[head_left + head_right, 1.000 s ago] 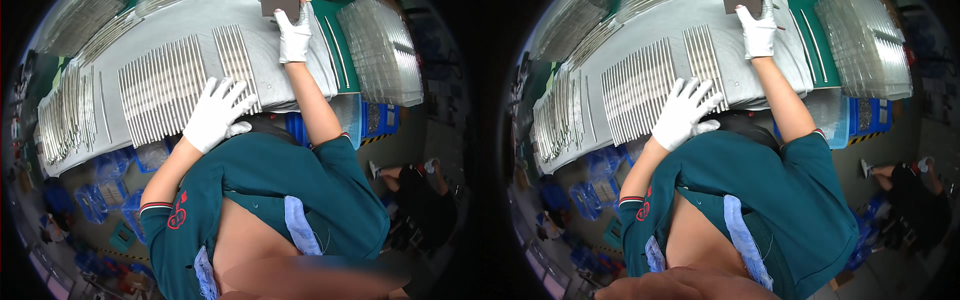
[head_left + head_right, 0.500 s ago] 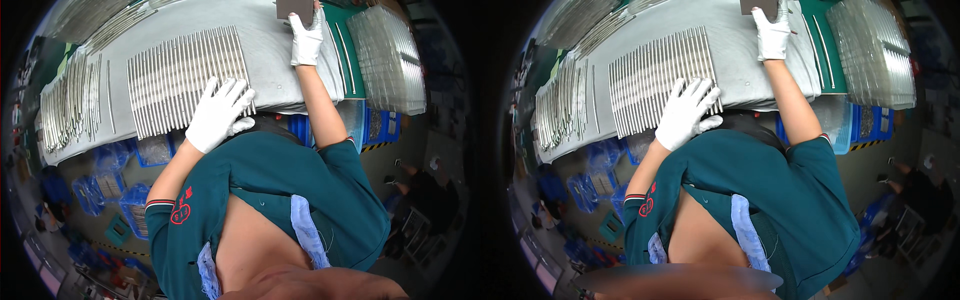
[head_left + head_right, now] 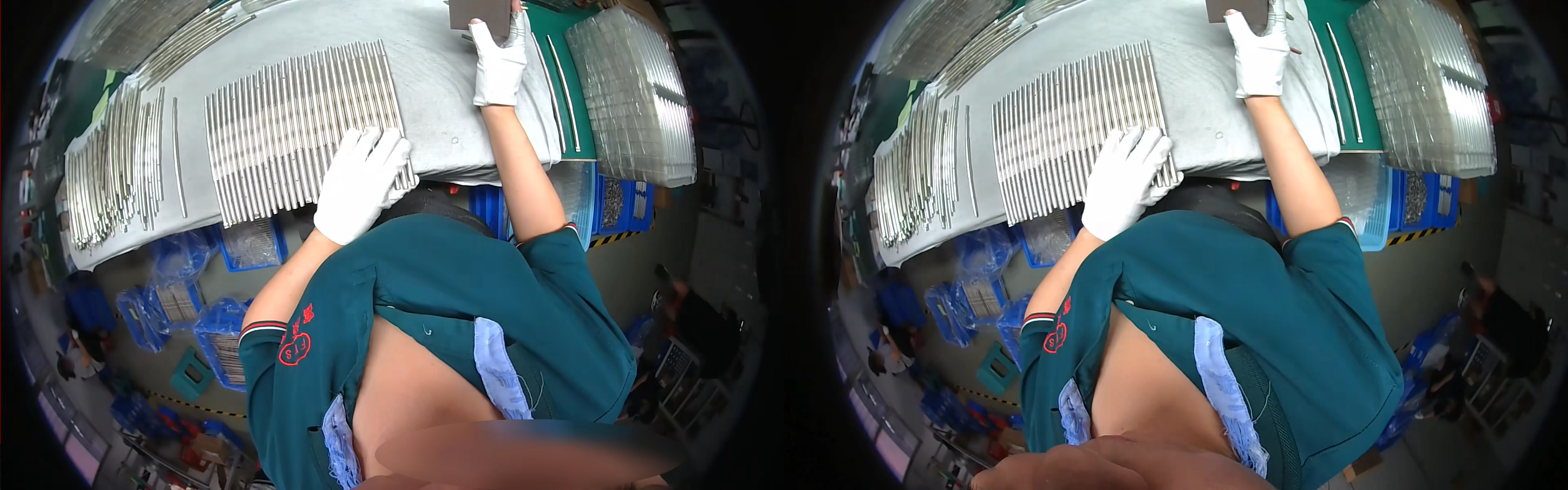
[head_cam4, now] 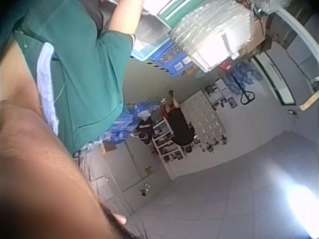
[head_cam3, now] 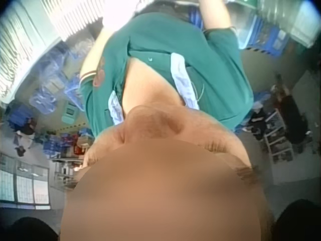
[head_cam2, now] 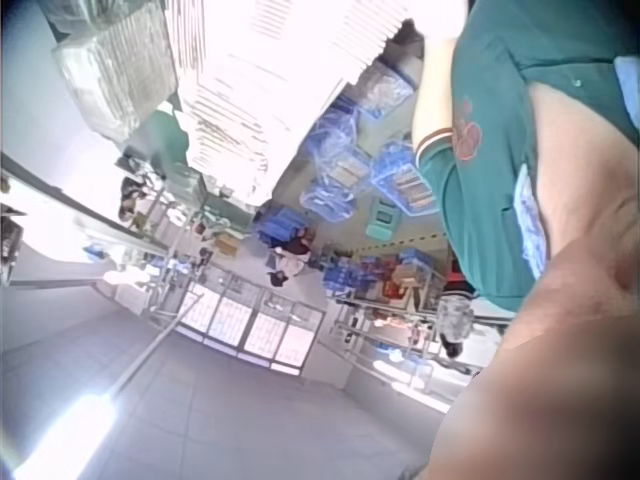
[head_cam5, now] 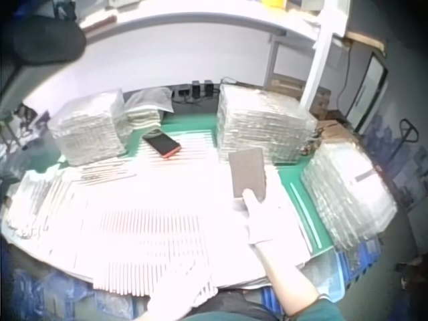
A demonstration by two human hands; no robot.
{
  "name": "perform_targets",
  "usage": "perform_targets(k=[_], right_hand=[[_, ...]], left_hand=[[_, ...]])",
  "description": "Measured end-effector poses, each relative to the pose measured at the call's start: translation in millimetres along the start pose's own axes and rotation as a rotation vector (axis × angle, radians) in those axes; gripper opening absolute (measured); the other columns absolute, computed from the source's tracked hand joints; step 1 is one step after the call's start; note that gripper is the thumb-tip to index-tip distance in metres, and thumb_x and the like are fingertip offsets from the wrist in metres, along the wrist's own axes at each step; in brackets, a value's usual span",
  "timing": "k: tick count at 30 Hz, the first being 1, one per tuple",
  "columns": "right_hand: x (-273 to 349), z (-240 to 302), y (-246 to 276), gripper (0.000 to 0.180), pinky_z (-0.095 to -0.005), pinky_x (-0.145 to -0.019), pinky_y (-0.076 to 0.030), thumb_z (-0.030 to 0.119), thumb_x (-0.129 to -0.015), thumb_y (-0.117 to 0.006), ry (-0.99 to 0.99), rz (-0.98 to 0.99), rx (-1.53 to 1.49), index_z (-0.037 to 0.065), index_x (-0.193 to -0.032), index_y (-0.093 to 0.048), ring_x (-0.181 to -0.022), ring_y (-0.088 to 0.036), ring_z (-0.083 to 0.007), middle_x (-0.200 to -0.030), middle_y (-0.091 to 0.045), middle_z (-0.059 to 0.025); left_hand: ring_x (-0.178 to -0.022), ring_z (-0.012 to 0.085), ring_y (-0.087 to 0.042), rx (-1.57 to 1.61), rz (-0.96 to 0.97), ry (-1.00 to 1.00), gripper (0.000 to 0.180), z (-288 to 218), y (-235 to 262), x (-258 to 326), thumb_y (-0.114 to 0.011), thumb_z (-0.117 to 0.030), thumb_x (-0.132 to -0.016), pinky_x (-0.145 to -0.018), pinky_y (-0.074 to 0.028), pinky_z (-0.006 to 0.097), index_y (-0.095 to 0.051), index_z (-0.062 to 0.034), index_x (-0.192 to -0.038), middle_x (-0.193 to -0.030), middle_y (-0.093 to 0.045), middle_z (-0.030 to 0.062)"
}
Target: Aligning and arranging thin metal rods on a production workbench using a handheld alignment block.
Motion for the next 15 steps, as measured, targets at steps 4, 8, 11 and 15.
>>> perform_targets(k=[4,8,11,15], right_hand=[[1.5,3.4,1.8,0.066,-0.0399,-0.103,-0.043,0.012,-0.087,-0.064,0.020,0.006,-0.029,0.003,-0.147,-0.037,-0.121,-0.055,-0.0357,-0.137,-0.052,-0.0226],[1.5,6.2,0.7,0.065,-0.0401,-0.103,-0.043,0.011,-0.087,-0.063,-0.014,0.021,-0.046,0.003,-0.146,-0.038,-0.121,-0.055,-0.0357,-0.137,-0.052,-0.0226],[0.5,-0.6,-1.4,0.065,-0.0403,-0.103,-0.043,0.011,-0.087,-0.064,-0.022,0.024,0.014,0.003,-0.146,-0.038,-0.121,-0.055,-0.0359,-0.136,-0.053,-0.0227],[0.3,10.8,2.5,0.066,-0.0406,-0.104,-0.042,0.012,-0.086,-0.064,0.017,0.025,0.014,0.002,-0.146,-0.038,-0.122,-0.054,-0.0367,-0.137,-0.052,-0.0234]], left_hand=[[-0.117,0.0300,-0.051,0.026,-0.004,0.013,0.061,0.3,0.4,2.1,-0.076,-0.015,-0.064,-0.102,-0.038,0.042,-0.058,-0.0021,-0.121,-0.126,-0.056,0.0135],[-0.120,0.0300,-0.051,0.038,0.027,0.078,0.065,1.9,1.2,-1.0,-0.079,-0.022,-0.065,-0.107,-0.036,0.045,-0.057,-0.0048,-0.124,-0.123,-0.056,0.0118],[-0.121,0.0302,-0.051,0.004,0.028,0.051,0.061,-0.9,3.2,-1.9,-0.077,-0.028,-0.070,-0.107,-0.035,0.045,-0.057,-0.0048,-0.123,-0.122,-0.057,0.0122],[-0.119,0.0275,-0.051,-0.016,-0.048,-0.022,0.054,-3.1,-1.7,2.1,-0.070,-0.033,-0.077,-0.104,-0.036,0.043,-0.058,-0.0044,-0.120,-0.125,-0.057,0.0136]])
Point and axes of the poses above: each hand's wrist, its own x-axis away from the middle knuckle, its own y-axis out of the back of the hand, z = x × y, the point moved 8 cm from there along -x, towards the middle knuckle
